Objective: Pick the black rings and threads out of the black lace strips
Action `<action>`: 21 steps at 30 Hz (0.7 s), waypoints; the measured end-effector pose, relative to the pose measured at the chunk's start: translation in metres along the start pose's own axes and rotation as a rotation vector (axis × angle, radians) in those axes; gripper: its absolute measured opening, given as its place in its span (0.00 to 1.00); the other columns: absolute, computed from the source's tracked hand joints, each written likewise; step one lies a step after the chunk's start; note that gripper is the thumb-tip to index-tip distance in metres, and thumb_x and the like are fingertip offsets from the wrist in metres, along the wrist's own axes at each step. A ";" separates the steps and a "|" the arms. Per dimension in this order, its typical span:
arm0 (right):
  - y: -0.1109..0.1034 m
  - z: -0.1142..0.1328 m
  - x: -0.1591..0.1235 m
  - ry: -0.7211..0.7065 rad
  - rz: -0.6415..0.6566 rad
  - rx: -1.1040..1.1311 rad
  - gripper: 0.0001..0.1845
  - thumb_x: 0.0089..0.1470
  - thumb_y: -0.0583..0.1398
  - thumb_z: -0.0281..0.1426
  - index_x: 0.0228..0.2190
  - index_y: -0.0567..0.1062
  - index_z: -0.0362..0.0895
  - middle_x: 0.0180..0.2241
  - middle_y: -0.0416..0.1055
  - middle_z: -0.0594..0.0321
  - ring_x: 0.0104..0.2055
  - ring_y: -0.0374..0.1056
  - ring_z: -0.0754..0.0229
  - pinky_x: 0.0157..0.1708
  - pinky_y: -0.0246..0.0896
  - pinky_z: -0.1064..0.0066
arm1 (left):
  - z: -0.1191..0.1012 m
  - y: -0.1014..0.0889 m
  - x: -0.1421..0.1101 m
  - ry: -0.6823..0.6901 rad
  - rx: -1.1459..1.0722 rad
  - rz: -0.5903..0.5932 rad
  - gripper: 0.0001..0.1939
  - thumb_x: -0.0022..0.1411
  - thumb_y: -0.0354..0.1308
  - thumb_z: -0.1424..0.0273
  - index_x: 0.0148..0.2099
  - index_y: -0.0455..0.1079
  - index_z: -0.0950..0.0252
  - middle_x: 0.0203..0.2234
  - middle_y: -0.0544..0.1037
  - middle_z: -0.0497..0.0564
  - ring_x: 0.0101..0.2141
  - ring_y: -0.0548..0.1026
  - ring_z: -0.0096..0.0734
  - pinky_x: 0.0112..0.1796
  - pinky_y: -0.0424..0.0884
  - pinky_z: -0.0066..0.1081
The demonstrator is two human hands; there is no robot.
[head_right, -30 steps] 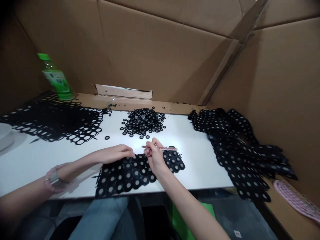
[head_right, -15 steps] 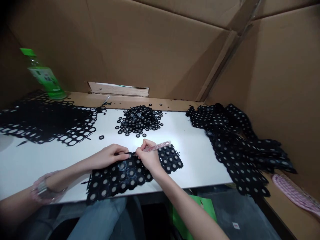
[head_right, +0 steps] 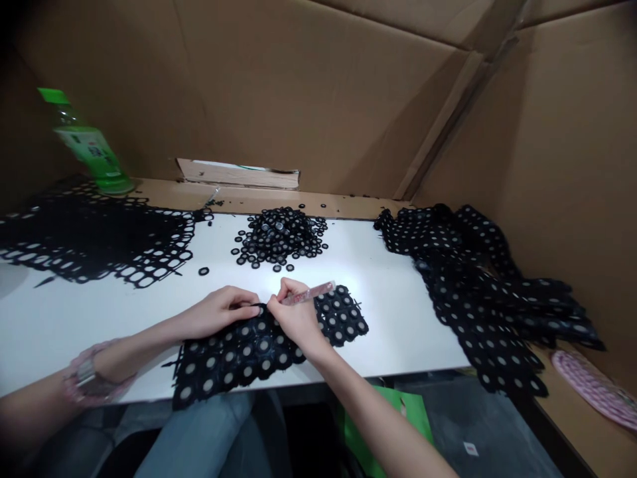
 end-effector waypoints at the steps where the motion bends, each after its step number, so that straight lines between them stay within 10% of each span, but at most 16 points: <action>1: 0.002 0.003 -0.001 -0.028 0.010 -0.044 0.12 0.39 0.54 0.24 0.13 0.55 0.45 0.13 0.51 0.73 0.17 0.49 0.68 0.18 0.43 0.75 | -0.001 0.000 0.000 0.014 -0.013 -0.010 0.15 0.58 0.47 0.62 0.23 0.57 0.65 0.17 0.58 0.43 0.23 0.57 0.24 0.25 0.52 0.24; 5: 0.005 0.006 -0.001 -0.096 0.031 -0.117 0.13 0.38 0.54 0.23 0.12 0.55 0.44 0.13 0.50 0.72 0.18 0.48 0.68 0.19 0.41 0.74 | -0.004 0.002 -0.001 0.060 -0.104 -0.020 0.15 0.58 0.46 0.64 0.22 0.55 0.66 0.17 0.54 0.42 0.22 0.55 0.23 0.25 0.52 0.24; 12: -0.020 -0.018 0.010 0.160 -0.147 0.521 0.15 0.39 0.56 0.25 0.16 0.52 0.45 0.10 0.52 0.76 0.14 0.51 0.71 0.16 0.39 0.78 | -0.008 0.000 0.004 -0.101 0.008 -0.059 0.13 0.56 0.46 0.66 0.22 0.61 0.65 0.18 0.64 0.44 0.25 0.63 0.28 0.29 0.56 0.26; 21: -0.020 -0.016 0.005 0.082 -0.111 0.230 0.13 0.37 0.55 0.23 0.14 0.55 0.46 0.10 0.57 0.75 0.13 0.55 0.69 0.18 0.48 0.76 | -0.010 -0.001 0.013 -0.042 0.083 -0.083 0.17 0.56 0.48 0.57 0.32 0.72 0.64 0.30 0.77 0.49 0.32 0.70 0.34 0.32 0.61 0.26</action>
Point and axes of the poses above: each hand's wrist, its own x-axis towards the middle knuckle, its own y-axis out of the palm, z = x × y, the point moved 5 cm from there along x, towards the middle knuckle
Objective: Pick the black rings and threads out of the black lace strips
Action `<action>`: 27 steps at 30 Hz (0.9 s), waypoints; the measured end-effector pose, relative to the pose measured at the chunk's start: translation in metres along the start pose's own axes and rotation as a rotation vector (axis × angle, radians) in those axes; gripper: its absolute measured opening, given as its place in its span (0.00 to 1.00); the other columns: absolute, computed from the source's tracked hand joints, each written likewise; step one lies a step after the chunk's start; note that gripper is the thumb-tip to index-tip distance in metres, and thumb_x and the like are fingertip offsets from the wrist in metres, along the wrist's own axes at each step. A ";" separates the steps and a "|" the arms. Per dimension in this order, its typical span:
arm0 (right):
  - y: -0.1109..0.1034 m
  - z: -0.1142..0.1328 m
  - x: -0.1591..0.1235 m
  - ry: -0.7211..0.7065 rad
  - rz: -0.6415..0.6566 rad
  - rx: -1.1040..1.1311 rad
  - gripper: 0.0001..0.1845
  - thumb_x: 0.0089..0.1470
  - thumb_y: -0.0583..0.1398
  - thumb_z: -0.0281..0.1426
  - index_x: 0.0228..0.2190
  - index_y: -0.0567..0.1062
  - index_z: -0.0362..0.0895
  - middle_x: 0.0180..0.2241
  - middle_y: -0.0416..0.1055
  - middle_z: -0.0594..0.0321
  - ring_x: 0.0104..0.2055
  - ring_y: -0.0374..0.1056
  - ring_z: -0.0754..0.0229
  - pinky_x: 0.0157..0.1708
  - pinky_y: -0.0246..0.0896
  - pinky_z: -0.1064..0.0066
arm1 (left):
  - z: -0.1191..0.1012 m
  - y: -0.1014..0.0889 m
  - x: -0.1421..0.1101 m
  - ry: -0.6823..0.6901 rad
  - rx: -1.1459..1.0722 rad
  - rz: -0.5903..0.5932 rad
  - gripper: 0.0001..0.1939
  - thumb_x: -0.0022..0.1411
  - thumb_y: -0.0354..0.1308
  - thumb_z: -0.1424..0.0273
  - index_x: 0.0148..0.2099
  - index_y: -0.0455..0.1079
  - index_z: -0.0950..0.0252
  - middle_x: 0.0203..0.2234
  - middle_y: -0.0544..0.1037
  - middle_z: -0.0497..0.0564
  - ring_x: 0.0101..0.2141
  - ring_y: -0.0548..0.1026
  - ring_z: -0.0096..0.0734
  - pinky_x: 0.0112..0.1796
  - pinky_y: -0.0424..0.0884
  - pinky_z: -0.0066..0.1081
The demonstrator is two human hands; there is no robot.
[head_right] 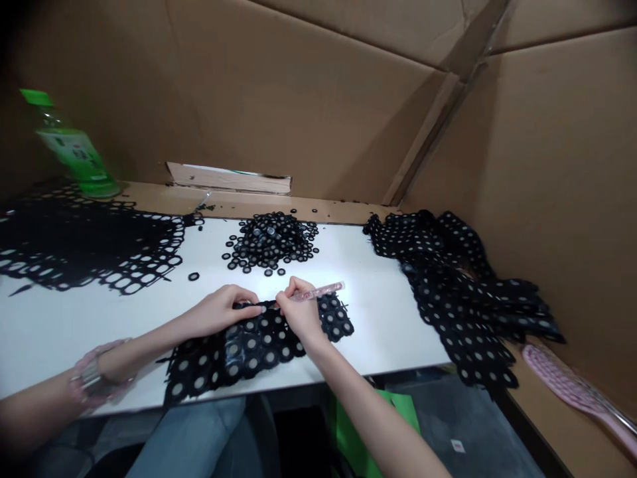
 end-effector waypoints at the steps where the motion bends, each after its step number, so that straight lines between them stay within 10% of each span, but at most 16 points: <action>1: 0.000 0.001 -0.001 -0.003 -0.008 -0.037 0.12 0.37 0.55 0.23 0.14 0.55 0.46 0.10 0.57 0.75 0.14 0.56 0.68 0.17 0.48 0.76 | 0.000 0.000 0.000 0.006 -0.001 0.000 0.16 0.56 0.49 0.58 0.31 0.72 0.64 0.29 0.76 0.48 0.32 0.70 0.33 0.32 0.61 0.26; 21: 0.011 0.014 -0.006 -0.180 0.098 -0.364 0.13 0.39 0.54 0.23 0.13 0.54 0.45 0.14 0.51 0.72 0.17 0.48 0.68 0.18 0.40 0.73 | -0.002 0.006 -0.004 0.113 -0.244 -0.054 0.11 0.57 0.49 0.65 0.27 0.66 0.66 0.24 0.70 0.46 0.28 0.65 0.28 0.31 0.59 0.25; 27: -0.001 0.000 0.003 0.054 0.027 0.193 0.14 0.39 0.57 0.25 0.16 0.54 0.45 0.12 0.55 0.75 0.14 0.52 0.70 0.16 0.41 0.76 | -0.004 0.006 0.004 0.030 -0.223 0.010 0.13 0.57 0.48 0.64 0.24 0.63 0.65 0.20 0.66 0.44 0.26 0.63 0.27 0.29 0.57 0.25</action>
Point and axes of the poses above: each hand's wrist, its own x-axis towards the middle knuckle, its own y-axis out of the palm, z = x × y, the point moved 5 cm from there along x, towards the middle knuckle
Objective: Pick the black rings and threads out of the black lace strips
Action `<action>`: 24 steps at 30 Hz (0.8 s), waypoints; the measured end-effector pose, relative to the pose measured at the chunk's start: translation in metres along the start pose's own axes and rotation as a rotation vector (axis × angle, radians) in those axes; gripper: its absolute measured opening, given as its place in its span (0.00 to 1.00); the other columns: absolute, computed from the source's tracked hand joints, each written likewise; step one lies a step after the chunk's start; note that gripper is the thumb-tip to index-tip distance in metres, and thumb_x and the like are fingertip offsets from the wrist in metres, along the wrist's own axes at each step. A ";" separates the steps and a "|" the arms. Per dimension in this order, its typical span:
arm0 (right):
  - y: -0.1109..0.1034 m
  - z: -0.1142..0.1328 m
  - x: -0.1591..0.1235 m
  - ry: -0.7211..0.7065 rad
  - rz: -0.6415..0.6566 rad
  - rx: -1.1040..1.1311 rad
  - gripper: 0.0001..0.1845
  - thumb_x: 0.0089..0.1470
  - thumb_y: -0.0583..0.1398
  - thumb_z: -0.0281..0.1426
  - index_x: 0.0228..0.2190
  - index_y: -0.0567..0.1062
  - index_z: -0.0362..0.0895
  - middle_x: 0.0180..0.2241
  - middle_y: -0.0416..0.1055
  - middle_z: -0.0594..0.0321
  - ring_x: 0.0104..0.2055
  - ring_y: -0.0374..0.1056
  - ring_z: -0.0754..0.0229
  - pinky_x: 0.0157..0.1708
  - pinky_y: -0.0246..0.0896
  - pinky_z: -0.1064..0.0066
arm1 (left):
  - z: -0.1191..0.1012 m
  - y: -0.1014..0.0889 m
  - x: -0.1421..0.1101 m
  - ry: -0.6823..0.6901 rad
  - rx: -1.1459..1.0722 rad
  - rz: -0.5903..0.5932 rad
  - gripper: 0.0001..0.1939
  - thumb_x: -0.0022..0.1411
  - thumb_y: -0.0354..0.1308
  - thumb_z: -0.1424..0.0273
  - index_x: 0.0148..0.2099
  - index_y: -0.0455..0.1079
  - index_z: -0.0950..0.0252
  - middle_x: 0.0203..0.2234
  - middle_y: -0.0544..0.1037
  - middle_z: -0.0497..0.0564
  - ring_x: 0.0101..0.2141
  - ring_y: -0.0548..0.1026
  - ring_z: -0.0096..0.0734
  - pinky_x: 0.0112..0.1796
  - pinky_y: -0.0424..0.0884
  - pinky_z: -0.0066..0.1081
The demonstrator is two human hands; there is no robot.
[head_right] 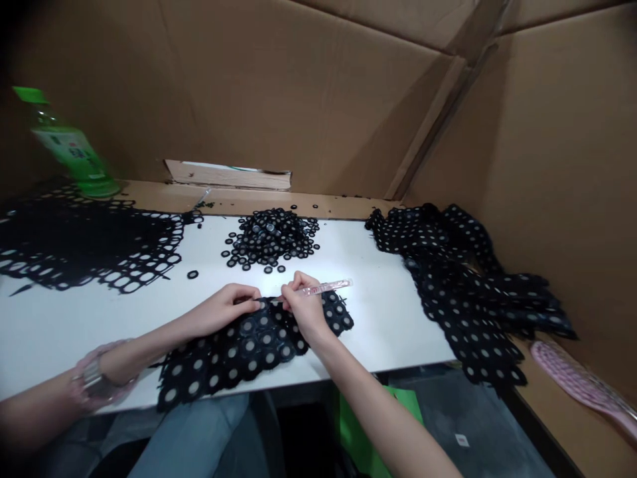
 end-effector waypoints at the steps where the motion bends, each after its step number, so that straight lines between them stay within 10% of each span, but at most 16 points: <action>1: -0.001 0.000 0.001 0.016 -0.011 0.107 0.15 0.39 0.57 0.26 0.16 0.53 0.45 0.12 0.54 0.75 0.13 0.51 0.71 0.16 0.40 0.77 | -0.001 0.000 0.003 -0.016 0.038 0.006 0.14 0.57 0.47 0.63 0.25 0.64 0.65 0.21 0.67 0.45 0.26 0.64 0.28 0.30 0.57 0.25; 6: -0.007 0.005 -0.001 -0.026 -0.094 0.279 0.17 0.38 0.58 0.26 0.16 0.51 0.45 0.12 0.52 0.76 0.13 0.47 0.73 0.15 0.39 0.78 | -0.008 0.002 0.014 -0.071 0.188 0.068 0.20 0.56 0.47 0.55 0.26 0.68 0.66 0.21 0.70 0.47 0.25 0.65 0.30 0.27 0.56 0.26; 14: -0.016 0.003 -0.003 -0.061 -0.078 -0.275 0.13 0.38 0.56 0.24 0.14 0.56 0.45 0.10 0.58 0.74 0.14 0.56 0.68 0.18 0.48 0.75 | -0.004 0.004 0.011 0.021 0.188 0.032 0.15 0.56 0.49 0.60 0.26 0.68 0.65 0.15 0.61 0.43 0.21 0.60 0.25 0.23 0.52 0.23; 24: -0.011 0.006 -0.004 -0.078 -0.027 -0.406 0.12 0.39 0.55 0.25 0.14 0.55 0.46 0.10 0.55 0.74 0.15 0.56 0.66 0.18 0.48 0.74 | -0.007 0.005 0.009 0.049 0.140 0.033 0.14 0.57 0.47 0.63 0.24 0.63 0.65 0.14 0.57 0.42 0.20 0.57 0.24 0.23 0.51 0.24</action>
Point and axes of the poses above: each hand's wrist, its own x-axis towards the middle knuckle, its own y-axis out of the palm, z = x × y, the point moved 5 cm from there along x, towards the middle knuckle
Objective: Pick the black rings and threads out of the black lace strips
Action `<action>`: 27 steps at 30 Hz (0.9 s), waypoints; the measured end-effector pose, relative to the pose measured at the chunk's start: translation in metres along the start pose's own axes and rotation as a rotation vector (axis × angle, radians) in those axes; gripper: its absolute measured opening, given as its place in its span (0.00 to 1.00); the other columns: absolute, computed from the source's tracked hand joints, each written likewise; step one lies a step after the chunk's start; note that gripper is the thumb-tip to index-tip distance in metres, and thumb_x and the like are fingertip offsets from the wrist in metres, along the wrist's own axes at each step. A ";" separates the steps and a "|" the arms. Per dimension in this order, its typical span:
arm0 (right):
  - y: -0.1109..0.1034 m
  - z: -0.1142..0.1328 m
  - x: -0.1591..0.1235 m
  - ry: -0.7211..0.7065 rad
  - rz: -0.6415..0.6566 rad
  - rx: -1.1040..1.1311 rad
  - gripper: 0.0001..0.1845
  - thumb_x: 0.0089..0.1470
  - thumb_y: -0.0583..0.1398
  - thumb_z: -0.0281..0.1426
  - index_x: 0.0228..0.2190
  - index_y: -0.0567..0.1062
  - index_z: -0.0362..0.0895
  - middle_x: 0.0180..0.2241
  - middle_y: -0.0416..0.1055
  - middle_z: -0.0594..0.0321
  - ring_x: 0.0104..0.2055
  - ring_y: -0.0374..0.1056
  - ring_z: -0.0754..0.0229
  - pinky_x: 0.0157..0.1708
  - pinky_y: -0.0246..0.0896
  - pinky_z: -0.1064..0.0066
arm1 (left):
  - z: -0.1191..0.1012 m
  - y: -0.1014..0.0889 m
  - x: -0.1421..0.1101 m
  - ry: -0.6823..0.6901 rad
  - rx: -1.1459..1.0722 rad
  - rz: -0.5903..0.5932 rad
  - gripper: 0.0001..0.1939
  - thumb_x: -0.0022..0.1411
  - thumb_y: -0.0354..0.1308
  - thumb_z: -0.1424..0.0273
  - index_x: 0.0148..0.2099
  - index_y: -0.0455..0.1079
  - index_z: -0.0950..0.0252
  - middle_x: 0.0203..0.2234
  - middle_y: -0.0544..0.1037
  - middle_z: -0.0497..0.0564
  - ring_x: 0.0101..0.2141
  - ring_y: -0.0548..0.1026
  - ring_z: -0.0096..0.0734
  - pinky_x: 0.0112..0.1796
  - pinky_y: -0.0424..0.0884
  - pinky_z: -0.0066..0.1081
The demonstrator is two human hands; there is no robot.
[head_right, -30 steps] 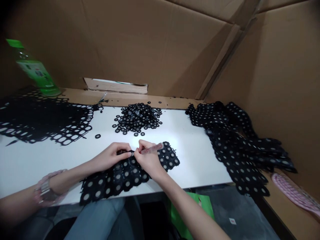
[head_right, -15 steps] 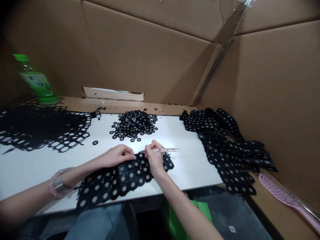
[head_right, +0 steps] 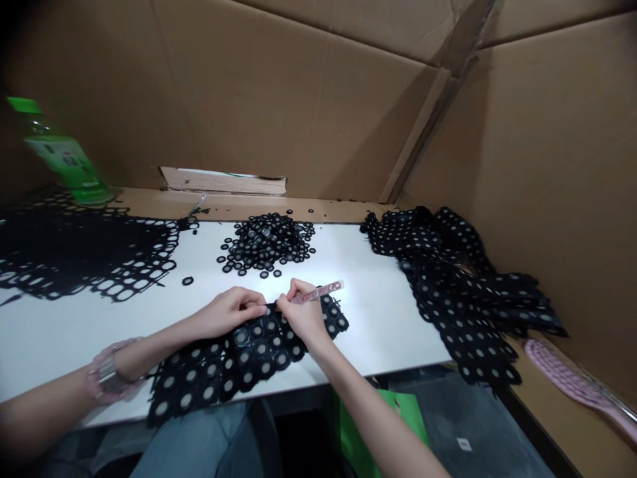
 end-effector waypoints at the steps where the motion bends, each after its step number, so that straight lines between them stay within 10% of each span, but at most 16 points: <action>1: 0.001 0.002 0.000 -0.023 0.006 -0.039 0.12 0.39 0.55 0.25 0.14 0.55 0.46 0.11 0.54 0.73 0.15 0.54 0.67 0.18 0.47 0.74 | 0.000 0.001 0.000 0.009 -0.020 -0.004 0.14 0.57 0.47 0.63 0.23 0.62 0.65 0.14 0.56 0.42 0.20 0.56 0.23 0.23 0.51 0.24; 7: 0.009 0.011 -0.002 -0.152 0.042 -0.176 0.13 0.37 0.54 0.23 0.12 0.54 0.45 0.12 0.50 0.72 0.17 0.48 0.68 0.18 0.41 0.74 | 0.003 0.005 -0.002 0.041 -0.163 -0.008 0.14 0.56 0.47 0.64 0.23 0.59 0.66 0.15 0.53 0.42 0.20 0.53 0.22 0.23 0.50 0.24; 18: -0.011 -0.008 0.005 0.097 -0.177 0.773 0.19 0.37 0.59 0.26 0.15 0.50 0.45 0.12 0.50 0.76 0.14 0.45 0.73 0.14 0.38 0.78 | -0.014 -0.002 0.019 -0.092 0.145 -0.027 0.17 0.55 0.44 0.64 0.18 0.60 0.65 0.19 0.68 0.49 0.24 0.64 0.31 0.25 0.54 0.28; 27: -0.014 -0.009 0.011 0.117 -0.136 0.651 0.18 0.38 0.60 0.27 0.15 0.52 0.45 0.11 0.51 0.76 0.13 0.46 0.73 0.14 0.35 0.79 | -0.008 0.004 0.023 0.026 -0.005 -0.048 0.11 0.49 0.53 0.65 0.22 0.57 0.65 0.16 0.60 0.42 0.21 0.59 0.24 0.23 0.53 0.23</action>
Point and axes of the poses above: each hand's wrist, its own x-axis towards the middle knuckle, its own y-axis out of the palm, z = x × y, the point moved 5 cm from there along x, towards the middle knuckle
